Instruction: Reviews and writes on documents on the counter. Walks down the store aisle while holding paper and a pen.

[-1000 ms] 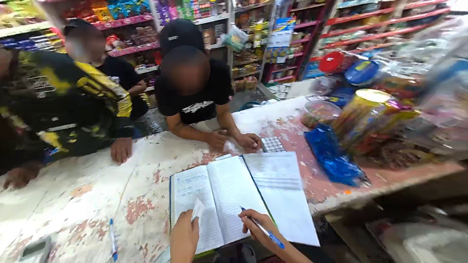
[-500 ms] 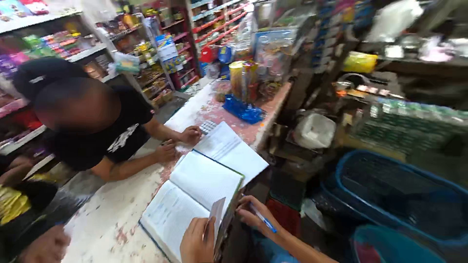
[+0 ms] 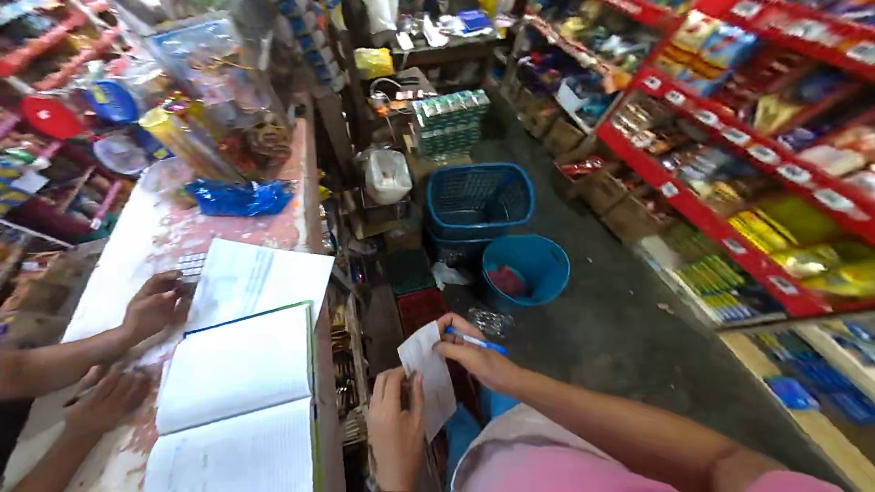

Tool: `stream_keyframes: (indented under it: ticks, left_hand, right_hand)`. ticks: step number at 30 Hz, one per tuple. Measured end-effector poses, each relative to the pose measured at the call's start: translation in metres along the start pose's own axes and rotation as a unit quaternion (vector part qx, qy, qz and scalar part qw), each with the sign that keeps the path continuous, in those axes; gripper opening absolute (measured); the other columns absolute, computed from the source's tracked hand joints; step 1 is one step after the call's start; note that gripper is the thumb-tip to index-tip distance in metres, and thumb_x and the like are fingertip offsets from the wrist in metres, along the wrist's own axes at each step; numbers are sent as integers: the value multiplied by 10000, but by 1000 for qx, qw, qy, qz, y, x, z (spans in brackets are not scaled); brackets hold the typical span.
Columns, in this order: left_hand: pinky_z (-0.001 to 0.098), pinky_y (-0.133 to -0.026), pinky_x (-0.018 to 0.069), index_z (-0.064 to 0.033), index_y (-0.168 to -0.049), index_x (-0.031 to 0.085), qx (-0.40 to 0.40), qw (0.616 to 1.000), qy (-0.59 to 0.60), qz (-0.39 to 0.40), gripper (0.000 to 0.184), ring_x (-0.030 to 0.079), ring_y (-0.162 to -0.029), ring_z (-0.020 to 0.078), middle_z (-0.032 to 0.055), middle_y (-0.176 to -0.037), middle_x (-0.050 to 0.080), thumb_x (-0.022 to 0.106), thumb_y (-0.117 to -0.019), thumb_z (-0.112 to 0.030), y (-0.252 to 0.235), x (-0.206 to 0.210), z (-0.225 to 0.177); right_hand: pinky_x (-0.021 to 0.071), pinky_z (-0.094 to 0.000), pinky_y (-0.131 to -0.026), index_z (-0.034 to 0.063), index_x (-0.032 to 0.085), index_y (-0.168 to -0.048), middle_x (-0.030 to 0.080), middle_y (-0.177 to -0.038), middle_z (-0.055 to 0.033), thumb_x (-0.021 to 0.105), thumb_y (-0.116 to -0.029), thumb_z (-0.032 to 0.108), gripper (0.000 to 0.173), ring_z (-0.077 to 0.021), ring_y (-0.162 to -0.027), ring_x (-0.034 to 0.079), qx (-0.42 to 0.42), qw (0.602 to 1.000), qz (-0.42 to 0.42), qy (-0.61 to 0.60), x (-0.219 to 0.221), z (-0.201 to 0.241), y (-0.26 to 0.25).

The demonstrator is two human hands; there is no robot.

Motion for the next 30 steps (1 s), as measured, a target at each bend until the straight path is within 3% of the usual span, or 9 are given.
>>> stream_keyframes:
  ticks: [2,5,9,13,18,21,24,27,30]
  left_hand:
    - [276,-713,595,33,-1089,721,-9,1000,7,28,284,694,-798,156,153,-992,707,686,-931,-201,4,9,5]
    - [324,-728,600,53,-1163,696,-21,999,-4,49,332,707,-830,206,194,-1056,705,688,-925,-179,7,22,11]
    - [432,-753,606,86,-1175,675,-45,993,-15,110,321,723,-861,309,237,-1058,707,679,-931,-123,8,49,16]
    - [533,-798,592,90,-1182,676,-36,984,-36,171,309,721,-894,373,246,-1043,714,664,-950,-114,-5,91,4]
    - [508,-796,595,65,-1115,715,53,987,-46,146,277,728,-893,355,225,-1025,725,637,-952,-145,-29,167,-52]
    - [450,-767,607,49,-1075,728,87,988,-50,119,262,727,-845,306,198,-1002,727,623,-956,-159,-25,234,-95]
    - [495,-780,608,44,-1075,734,91,987,-47,125,258,734,-869,335,206,-1015,730,620,-964,-159,7,342,-133]
    - [533,-816,602,53,-1059,739,31,982,9,186,208,734,-914,360,219,-1020,731,636,-962,-99,55,468,-182]
    - [481,-849,605,23,-1025,756,-5,957,68,281,185,739,-905,297,175,-987,744,652,-957,-114,70,532,-238]
  right_hand:
    - [559,-276,-780,-11,548,-1164,654,-950,-50,582,-929,16,240,-82,-836,645,8,999,-37,26,-18,-6,3]
    - [554,-282,-790,-29,552,-1153,645,-952,-67,571,-936,6,221,-93,-841,643,30,995,-84,43,-45,-17,6]
    - [529,-268,-756,-51,564,-1158,630,-941,-76,547,-928,3,237,-86,-808,613,32,990,-103,93,-85,-24,22]
    - [511,-240,-712,-57,599,-1121,629,-877,-76,554,-919,16,219,-71,-755,590,-17,979,-131,157,-146,-36,45]
    - [525,-288,-734,-54,611,-1103,645,-893,-111,558,-927,36,205,-119,-780,613,-11,974,-135,181,-251,-52,76]
    - [514,-288,-700,-41,625,-1078,639,-861,-102,577,-921,54,190,-117,-748,601,-5,973,-122,196,-330,-66,95]
    - [512,-314,-692,-44,628,-1084,632,-872,-125,569,-937,51,185,-147,-745,595,-11,968,-98,230,-438,-98,117]
    - [541,-412,-689,-72,665,-1050,673,-841,-193,585,-898,6,189,-248,-730,647,-27,944,-133,302,-564,-129,140]
    - [539,-400,-673,-85,653,-1071,659,-845,-185,596,-900,-4,197,-230,-713,627,6,930,-227,287,-646,-113,171]
Point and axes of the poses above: each hand's wrist, its own y-axis away from the middle knuckle, its own x-axis out of the palm, z = x × y, the point moved 1 cm from there along -y, towards the middle knuckle
